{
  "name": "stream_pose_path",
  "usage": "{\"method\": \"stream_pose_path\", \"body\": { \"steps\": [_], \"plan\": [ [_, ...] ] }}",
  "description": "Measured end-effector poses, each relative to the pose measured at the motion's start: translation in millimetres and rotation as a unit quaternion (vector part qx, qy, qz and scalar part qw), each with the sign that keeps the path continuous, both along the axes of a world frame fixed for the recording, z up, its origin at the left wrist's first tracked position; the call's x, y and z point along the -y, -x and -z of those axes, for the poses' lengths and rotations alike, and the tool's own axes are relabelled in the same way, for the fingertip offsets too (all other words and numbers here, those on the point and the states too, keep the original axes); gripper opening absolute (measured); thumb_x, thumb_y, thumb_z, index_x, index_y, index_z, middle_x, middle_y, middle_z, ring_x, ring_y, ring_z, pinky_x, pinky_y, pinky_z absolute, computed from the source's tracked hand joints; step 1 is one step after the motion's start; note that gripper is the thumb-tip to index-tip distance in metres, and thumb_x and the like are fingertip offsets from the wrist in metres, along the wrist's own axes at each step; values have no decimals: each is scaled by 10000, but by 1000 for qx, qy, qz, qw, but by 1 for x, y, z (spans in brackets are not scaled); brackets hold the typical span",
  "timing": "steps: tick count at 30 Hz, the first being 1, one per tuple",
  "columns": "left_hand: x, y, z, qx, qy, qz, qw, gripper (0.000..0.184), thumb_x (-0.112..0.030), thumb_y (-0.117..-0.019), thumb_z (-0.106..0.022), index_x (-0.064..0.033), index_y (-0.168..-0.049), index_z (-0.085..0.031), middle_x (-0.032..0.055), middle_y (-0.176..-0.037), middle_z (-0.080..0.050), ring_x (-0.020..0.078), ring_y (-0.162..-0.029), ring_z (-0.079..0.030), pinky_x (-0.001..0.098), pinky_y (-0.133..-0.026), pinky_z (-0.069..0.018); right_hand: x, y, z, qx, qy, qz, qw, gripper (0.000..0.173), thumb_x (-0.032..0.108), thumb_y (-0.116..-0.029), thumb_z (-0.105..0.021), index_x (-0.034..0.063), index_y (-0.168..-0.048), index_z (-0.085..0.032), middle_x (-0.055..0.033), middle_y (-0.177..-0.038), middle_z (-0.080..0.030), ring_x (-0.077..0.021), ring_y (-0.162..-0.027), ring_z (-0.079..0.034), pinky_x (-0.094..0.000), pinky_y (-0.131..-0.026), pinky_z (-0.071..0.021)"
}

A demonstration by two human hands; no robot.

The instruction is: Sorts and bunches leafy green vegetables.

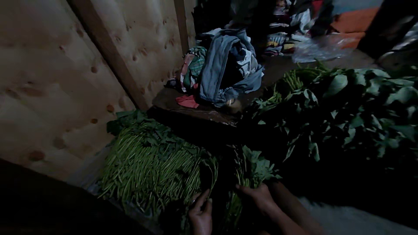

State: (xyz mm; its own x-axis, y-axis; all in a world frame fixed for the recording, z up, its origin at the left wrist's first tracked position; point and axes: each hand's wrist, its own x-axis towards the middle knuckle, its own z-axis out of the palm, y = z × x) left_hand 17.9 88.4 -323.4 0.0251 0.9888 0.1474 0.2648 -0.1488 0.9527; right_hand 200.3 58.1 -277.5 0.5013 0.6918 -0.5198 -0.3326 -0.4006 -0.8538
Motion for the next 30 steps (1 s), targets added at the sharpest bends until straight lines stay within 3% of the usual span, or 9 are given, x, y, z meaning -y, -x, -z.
{"method": "stream_pose_path", "body": {
  "steps": [5,10,13,16,18,20,24,27,30],
  "plan": [
    [4,-10,-8,15,-8,22,1000,260,89,-842,-691,67,-1094,-753,208,-1083,-692,122,-961,-672,211,-850,-556,0,1,8,-27,-69,-3,997,460,43,-787,-851,-57,-1159,-601,-146,-927,-732,-221,-811,-739,-378,-743,-641],
    [8,-14,-1,-39,-93,63,993,251,92,-834,-665,15,-1039,-787,173,-1020,-649,118,-964,-637,185,-852,-542,1,4,4,-58,-92,-18,994,517,67,-779,-862,-51,-1198,-583,-155,-957,-735,-237,-846,-744,-396,-775,-643],
    [10,-14,-7,-81,-105,90,987,250,83,-850,-644,15,-1054,-773,209,-1076,-647,198,-1023,-644,264,-900,-551,0,4,4,-65,-104,-12,992,505,61,-770,-862,-48,-1184,-593,-148,-953,-739,-225,-850,-744,-381,-784,-642],
    [11,-11,-20,-108,-72,122,984,252,52,-893,-615,33,-1114,-736,236,-1149,-653,237,-1018,-664,318,-891,-567,-1,4,3,-68,-99,-14,993,470,53,-795,-848,-51,-1179,-598,-148,-952,-738,-221,-850,-743,-376,-785,-639],
    [11,-9,-31,-107,-9,161,981,289,25,-922,-592,67,-1192,-684,234,-1123,-673,231,-884,-658,347,-800,-559,-1,4,2,-71,-91,-19,993,472,50,-803,-842,-50,-1191,-591,-147,-967,-737,-220,-863,-742,-376,-797,-637],
    [10,-5,-36,-87,42,202,975,327,18,-940,-565,96,-1251,-627,231,-1067,-685,232,-841,-660,373,-784,-560,1,6,1,-77,-92,-21,993,466,39,-803,-831,-52,-1193,-594,-150,-959,-740,-225,-856,-743,-384,-791,-639],
    [6,0,-39,-14,130,260,957,332,-3,-946,-547,99,-1260,-588,148,-992,-683,93,-740,-616,270,-658,-523,5,8,-1,-81,-108,-27,990,478,23,-785,-822,-48,-1192,-582,-151,-937,-734,-232,-836,-741,-398,-777,-640],
    [2,8,-51,-94,150,302,937,345,-56,-966,-578,95,-1273,-622,213,-1062,-710,219,-867,-692,391,-797,-572,11,12,-9,-66,-124,-50,989,506,18,-736,-858,-49,-1170,-605,-145,-944,-742,-229,-847,-744,-401,-794,-643],
    [5,15,-68,-185,70,326,924,335,-117,-998,-583,105,-1237,-661,285,-1136,-697,388,-1056,-691,526,-986,-527,15,18,-30,-5,-129,-80,988,521,50,-732,-874,-41,-1173,-613,-114,-966,-742,-191,-868,-740,-373,-817,-638]
  ]
}}
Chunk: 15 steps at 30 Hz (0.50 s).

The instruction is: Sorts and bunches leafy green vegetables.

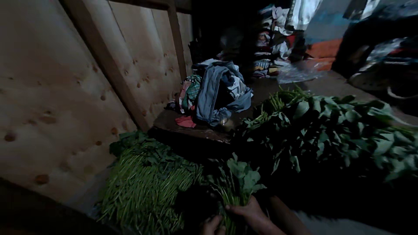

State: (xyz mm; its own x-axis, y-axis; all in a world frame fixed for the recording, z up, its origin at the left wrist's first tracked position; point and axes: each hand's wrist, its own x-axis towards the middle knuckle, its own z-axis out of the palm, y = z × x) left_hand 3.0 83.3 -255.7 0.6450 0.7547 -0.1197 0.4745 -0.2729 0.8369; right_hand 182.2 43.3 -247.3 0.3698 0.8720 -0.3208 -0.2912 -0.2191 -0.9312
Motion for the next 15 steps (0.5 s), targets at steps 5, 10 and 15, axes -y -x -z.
{"method": "stream_pose_path", "body": {
  "steps": [5,10,15],
  "plan": [
    [1,10,-29,-18,-213,-80,974,438,-302,-1020,-599,59,-811,-733,186,-700,-677,328,-680,-690,507,-711,-575,-8,23,-43,35,0,36,999,464,126,-807,-855,-31,-1170,-613,-117,-968,-732,-184,-859,-736,-369,-792,-637],
    [-26,53,-66,-210,-176,-95,957,680,-522,-1061,-447,60,-837,-718,255,-796,-683,424,-828,-697,608,-794,-534,-19,21,-101,-8,-3,149,989,445,188,-868,-832,-44,-1178,-612,-161,-930,-714,-243,-780,-716,-424,-720,-617],
    [-14,80,-144,-203,-298,-135,923,681,-479,-998,-612,56,-1415,-556,349,-1477,-467,552,-1381,-425,692,-1114,-334,-11,11,-166,57,2,194,979,451,257,-866,-841,-48,-1129,-638,-169,-955,-690,-266,-834,-681,-473,-760,-572]
  ]
}}
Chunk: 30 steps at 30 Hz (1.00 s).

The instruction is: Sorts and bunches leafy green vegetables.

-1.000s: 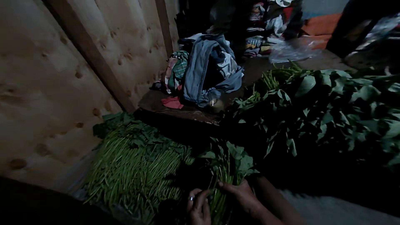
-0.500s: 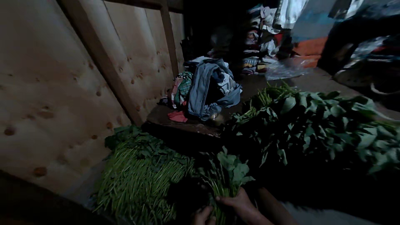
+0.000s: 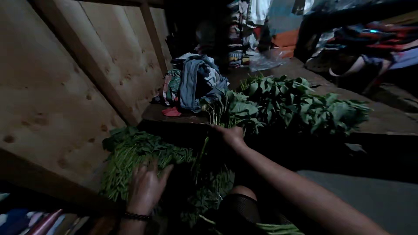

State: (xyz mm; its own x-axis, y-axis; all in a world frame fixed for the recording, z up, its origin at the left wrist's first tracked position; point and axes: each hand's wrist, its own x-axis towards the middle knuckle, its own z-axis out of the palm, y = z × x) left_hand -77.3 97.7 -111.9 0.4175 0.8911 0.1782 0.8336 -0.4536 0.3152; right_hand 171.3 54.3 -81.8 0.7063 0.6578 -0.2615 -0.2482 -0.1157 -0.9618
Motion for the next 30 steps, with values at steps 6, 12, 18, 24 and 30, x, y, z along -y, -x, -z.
{"method": "stream_pose_path", "body": {
  "steps": [6,12,18,24,30],
  "plan": [
    [60,-87,-29,77,-90,185,976,1185,-347,-723,-894,-47,-1630,-193,308,-1669,-88,531,-1513,-176,698,-1132,-303,23,24,-53,-90,-93,55,990,400,211,-866,-824,-25,-1115,-617,-132,-901,-673,-218,-762,-664,-416,-685,-574],
    [52,-130,-19,228,-293,251,894,796,4,-779,-726,46,-1501,-394,247,-1366,-604,423,-1234,-602,616,-1128,-352,114,2,-81,-238,-237,37,941,311,247,-922,-722,62,-1143,-603,-108,-926,-680,-225,-821,-692,-448,-721,-603],
    [92,-169,34,281,-385,357,803,282,-148,-1040,-458,-23,-1036,-712,125,-876,-731,253,-834,-706,515,-1024,-464,225,-38,-15,-235,-158,58,957,355,462,-979,-613,139,-1123,-646,-49,-957,-703,-185,-858,-703,-398,-746,-612],
    [126,-156,112,183,-332,432,818,224,-123,-1020,-503,-80,-989,-720,89,-828,-714,253,-775,-689,447,-797,-555,318,-82,107,-59,192,-58,978,483,432,-1047,-562,-3,-1241,-644,-105,-1083,-726,-178,-999,-702,-375,-910,-577],
    [162,-110,84,-3,-154,443,883,245,19,-862,-671,47,-1100,-726,214,-936,-735,403,-861,-729,541,-776,-579,345,-106,130,9,173,11,985,365,168,-937,-743,-11,-1225,-605,-103,-1100,-665,-164,-971,-651,-354,-869,-555]
  ]
}}
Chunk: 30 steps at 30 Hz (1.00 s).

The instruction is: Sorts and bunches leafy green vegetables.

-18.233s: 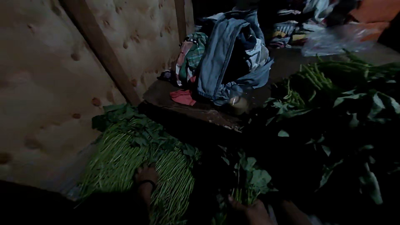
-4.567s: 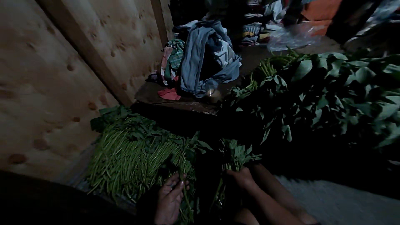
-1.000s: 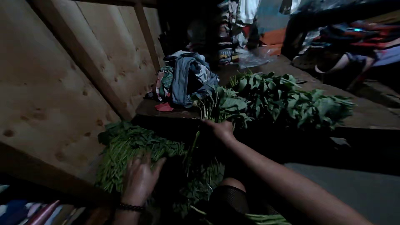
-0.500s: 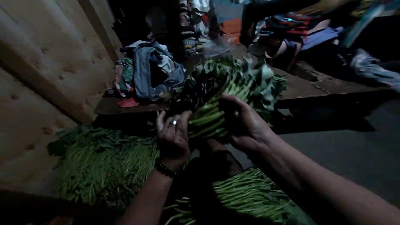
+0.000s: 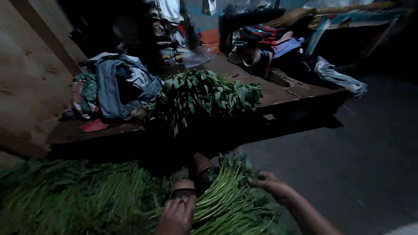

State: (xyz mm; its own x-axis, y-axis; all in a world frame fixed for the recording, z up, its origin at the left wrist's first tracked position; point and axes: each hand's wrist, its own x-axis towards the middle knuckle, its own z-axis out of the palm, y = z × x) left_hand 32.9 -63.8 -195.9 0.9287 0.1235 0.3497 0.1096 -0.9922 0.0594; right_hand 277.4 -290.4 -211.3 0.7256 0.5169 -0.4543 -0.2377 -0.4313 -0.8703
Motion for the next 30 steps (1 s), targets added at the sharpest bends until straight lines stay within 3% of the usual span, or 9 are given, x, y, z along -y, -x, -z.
{"method": "stream_pose_path", "body": {
  "steps": [2,4,7,11,16,20,23,25,30],
  "plan": [
    [6,10,-13,-71,44,-24,996,294,47,-847,-683,89,-1137,-698,274,-983,-723,462,-905,-721,583,-799,-566,-4,-8,-19,152,-8,44,987,432,182,-978,-704,-20,-1342,-590,-186,-1296,-630,-250,-1149,-636,-408,-980,-530],
    [12,14,-12,-76,46,-38,995,279,47,-863,-666,86,-1137,-700,278,-975,-720,468,-900,-718,586,-799,-562,-13,-3,-42,322,-60,13,945,446,217,-972,-678,-10,-1346,-596,-195,-1313,-629,-288,-1216,-608,-472,-1027,-497],
    [20,15,1,-21,-20,-42,999,216,23,-877,-646,41,-1073,-735,221,-893,-731,404,-813,-729,530,-735,-578,-51,29,-69,426,-151,-254,855,468,354,-1017,-575,40,-1361,-621,-132,-1313,-663,-239,-1246,-619,-468,-1074,-494],
    [24,16,-1,-33,-12,-63,997,232,39,-859,-666,74,-1082,-720,252,-938,-726,431,-853,-725,554,-760,-574,-108,54,-60,382,45,-557,736,619,530,-1079,-403,71,-1471,-540,-208,-1466,-556,-376,-1447,-432,-637,-1230,-155],
    [15,17,-16,-179,117,-70,974,684,19,-675,-840,89,-1314,-606,302,-1095,-694,484,-1015,-690,607,-901,-536,-83,49,-49,422,185,-488,741,661,485,-1116,-226,39,-1226,-702,-185,-1113,-726,-358,-1144,-660,-600,-1170,-304],
    [1,-19,-44,-453,183,-87,868,623,-87,-902,-695,-23,-1475,-457,253,-1324,-602,436,-1236,-589,592,-1023,-470,-70,43,-26,333,213,-419,818,499,464,-1111,-318,160,-1401,-587,-181,-1204,-678,-373,-1121,-658,-606,-975,-489],
    [-12,-41,-49,-523,166,-76,832,498,-164,-957,-658,9,-1397,-504,264,-1274,-623,444,-1205,-604,619,-989,-481,-83,39,-12,471,199,-340,789,482,464,-1071,-471,199,-1465,-559,-183,-1499,-512,-393,-1403,-468,-670,-1138,-318],
    [-18,-50,-51,-545,148,-65,823,486,-214,-965,-656,11,-1373,-517,271,-1219,-643,453,-1156,-625,633,-953,-490,-87,44,-22,550,115,-325,761,480,454,-1047,-535,166,-1425,-597,-170,-1509,-515,-387,-1439,-436,-675,-1149,-305],
    [-41,-36,-42,-475,124,-43,870,742,-413,-927,-703,-101,-1541,-429,205,-1448,-533,389,-1327,-527,587,-1061,-447,-78,79,-17,413,136,-459,775,675,570,-1081,-303,155,-1612,-338,-93,-1680,-287,-288,-1574,-185,-610,-1248,-119]
  ]
}}
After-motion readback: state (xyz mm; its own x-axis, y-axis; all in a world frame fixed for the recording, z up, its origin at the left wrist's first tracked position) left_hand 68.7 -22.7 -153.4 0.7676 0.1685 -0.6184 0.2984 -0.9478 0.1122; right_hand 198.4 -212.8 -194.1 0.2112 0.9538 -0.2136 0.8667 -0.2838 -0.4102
